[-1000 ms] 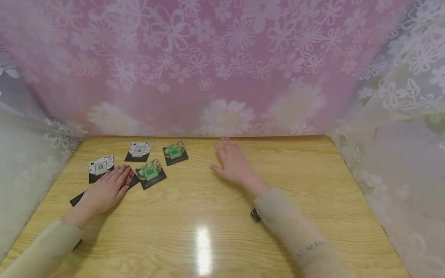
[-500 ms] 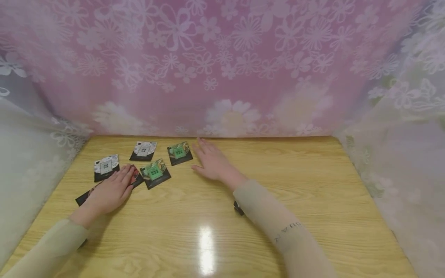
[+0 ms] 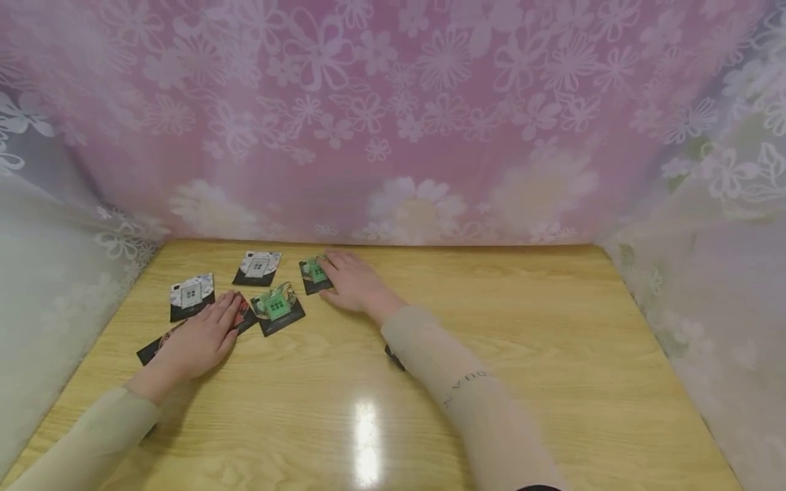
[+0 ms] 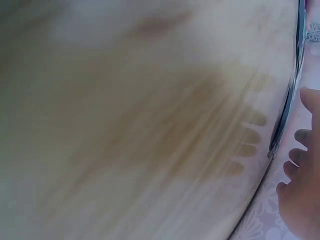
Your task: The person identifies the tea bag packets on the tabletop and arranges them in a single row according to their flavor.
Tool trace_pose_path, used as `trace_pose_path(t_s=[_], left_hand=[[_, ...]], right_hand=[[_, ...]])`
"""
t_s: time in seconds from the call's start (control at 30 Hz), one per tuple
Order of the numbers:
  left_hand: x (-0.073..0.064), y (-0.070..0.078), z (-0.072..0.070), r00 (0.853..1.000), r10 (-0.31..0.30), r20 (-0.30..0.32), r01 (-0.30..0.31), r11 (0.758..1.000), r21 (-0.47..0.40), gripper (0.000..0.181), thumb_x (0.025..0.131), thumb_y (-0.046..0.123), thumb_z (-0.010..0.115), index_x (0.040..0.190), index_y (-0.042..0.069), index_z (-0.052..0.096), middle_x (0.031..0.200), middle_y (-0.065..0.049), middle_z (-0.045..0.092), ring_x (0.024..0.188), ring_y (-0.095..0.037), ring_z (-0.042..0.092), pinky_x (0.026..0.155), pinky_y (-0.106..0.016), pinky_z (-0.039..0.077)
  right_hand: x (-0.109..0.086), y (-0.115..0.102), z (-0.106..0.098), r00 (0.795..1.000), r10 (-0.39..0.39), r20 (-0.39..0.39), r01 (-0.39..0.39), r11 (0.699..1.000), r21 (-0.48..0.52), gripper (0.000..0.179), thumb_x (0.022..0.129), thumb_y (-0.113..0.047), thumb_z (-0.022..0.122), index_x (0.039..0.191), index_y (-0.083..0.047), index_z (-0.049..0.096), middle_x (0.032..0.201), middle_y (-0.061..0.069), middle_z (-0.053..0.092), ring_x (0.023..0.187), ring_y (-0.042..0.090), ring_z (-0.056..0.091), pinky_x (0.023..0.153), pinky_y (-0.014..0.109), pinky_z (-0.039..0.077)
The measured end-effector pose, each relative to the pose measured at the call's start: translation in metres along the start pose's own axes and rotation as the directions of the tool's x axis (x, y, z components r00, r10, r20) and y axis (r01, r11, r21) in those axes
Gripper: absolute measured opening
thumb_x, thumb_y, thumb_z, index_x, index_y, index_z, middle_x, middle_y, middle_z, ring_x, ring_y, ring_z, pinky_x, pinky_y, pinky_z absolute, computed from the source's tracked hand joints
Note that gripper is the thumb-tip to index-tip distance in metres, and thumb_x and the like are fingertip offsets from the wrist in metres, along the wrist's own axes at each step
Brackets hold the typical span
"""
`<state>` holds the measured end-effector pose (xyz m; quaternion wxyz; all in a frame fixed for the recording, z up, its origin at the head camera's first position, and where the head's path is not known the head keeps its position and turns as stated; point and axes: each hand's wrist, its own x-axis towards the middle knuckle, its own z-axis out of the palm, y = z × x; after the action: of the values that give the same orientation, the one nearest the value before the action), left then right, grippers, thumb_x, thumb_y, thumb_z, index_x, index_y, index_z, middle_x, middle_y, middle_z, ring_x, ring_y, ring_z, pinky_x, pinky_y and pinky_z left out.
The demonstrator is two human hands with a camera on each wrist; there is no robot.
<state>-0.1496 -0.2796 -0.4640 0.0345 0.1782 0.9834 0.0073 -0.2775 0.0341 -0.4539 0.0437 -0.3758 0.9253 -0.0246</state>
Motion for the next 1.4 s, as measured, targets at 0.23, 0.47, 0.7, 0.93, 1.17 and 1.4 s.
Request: trace_pose_path(t_s=[0.23,0.47,0.7,0.93,1.17,1.4], left_hand=[[-0.001,0.001,0.0,1.0,-0.002,-0.009,0.002,1.0,0.005,0.066,0.112,0.027,0.049,0.162,-0.011,0.031,0.17,-0.032,0.028,0.157,-0.049,0.033,0.128,-0.06,0.035],[0.001,0.001,0.0,1.0,0.004,-0.01,-0.003,1.0,0.012,0.065,0.112,0.027,0.048,0.162,-0.012,0.031,0.17,-0.032,0.028,0.157,-0.05,0.032,0.129,-0.059,0.034],[0.004,0.001,0.003,1.0,0.004,-0.004,-0.004,1.0,0.017,0.066,0.112,0.027,0.047,0.162,-0.011,0.03,0.171,-0.032,0.027,0.158,-0.049,0.032,0.129,-0.059,0.034],[0.005,0.002,0.003,1.0,0.002,-0.011,-0.002,1.0,0.022,0.065,0.111,0.027,0.048,0.162,-0.012,0.031,0.17,-0.032,0.029,0.157,-0.049,0.033,0.129,-0.059,0.034],[0.004,0.003,0.003,1.0,0.002,-0.012,-0.002,1.0,0.026,0.065,0.111,0.026,0.049,0.16,-0.013,0.033,0.169,-0.033,0.031,0.156,-0.05,0.035,0.128,-0.059,0.036],[0.002,0.002,0.005,1.0,0.001,-0.021,-0.001,1.0,0.029,0.065,0.11,0.025,0.05,0.16,-0.013,0.034,0.169,-0.033,0.032,0.156,-0.05,0.036,0.127,-0.059,0.037]], right_hand=[[0.019,-0.011,0.003,0.999,-0.015,0.034,0.017,0.999,-0.042,0.065,0.116,-0.04,0.04,0.171,-0.01,0.023,0.178,0.011,0.022,0.166,0.026,0.021,0.138,0.041,0.017],[0.024,-0.016,0.005,0.994,-0.009,0.109,0.016,0.997,-0.069,0.059,0.118,-0.033,0.035,0.171,-0.012,0.02,0.18,0.009,0.015,0.168,0.025,0.014,0.139,0.039,0.014],[0.012,-0.011,0.005,0.993,-0.014,0.119,0.021,0.998,-0.057,0.059,0.118,-0.031,0.036,0.171,-0.01,0.02,0.179,0.012,0.015,0.167,0.028,0.015,0.138,0.04,0.014],[-0.011,0.004,0.006,0.993,-0.007,0.119,0.008,1.0,-0.009,0.059,0.117,-0.028,0.039,0.171,-0.01,0.021,0.179,0.013,0.015,0.167,0.029,0.015,0.138,0.041,0.015],[-0.034,0.022,0.008,0.995,0.006,0.104,-0.013,0.998,0.064,0.06,0.117,-0.026,0.042,0.17,-0.008,0.023,0.179,0.015,0.015,0.167,0.031,0.015,0.138,0.045,0.016],[-0.061,0.044,0.01,0.998,0.02,0.064,-0.025,0.996,0.088,0.058,0.116,-0.022,0.044,0.169,-0.005,0.026,0.178,0.018,0.018,0.166,0.034,0.019,0.136,0.049,0.021]])
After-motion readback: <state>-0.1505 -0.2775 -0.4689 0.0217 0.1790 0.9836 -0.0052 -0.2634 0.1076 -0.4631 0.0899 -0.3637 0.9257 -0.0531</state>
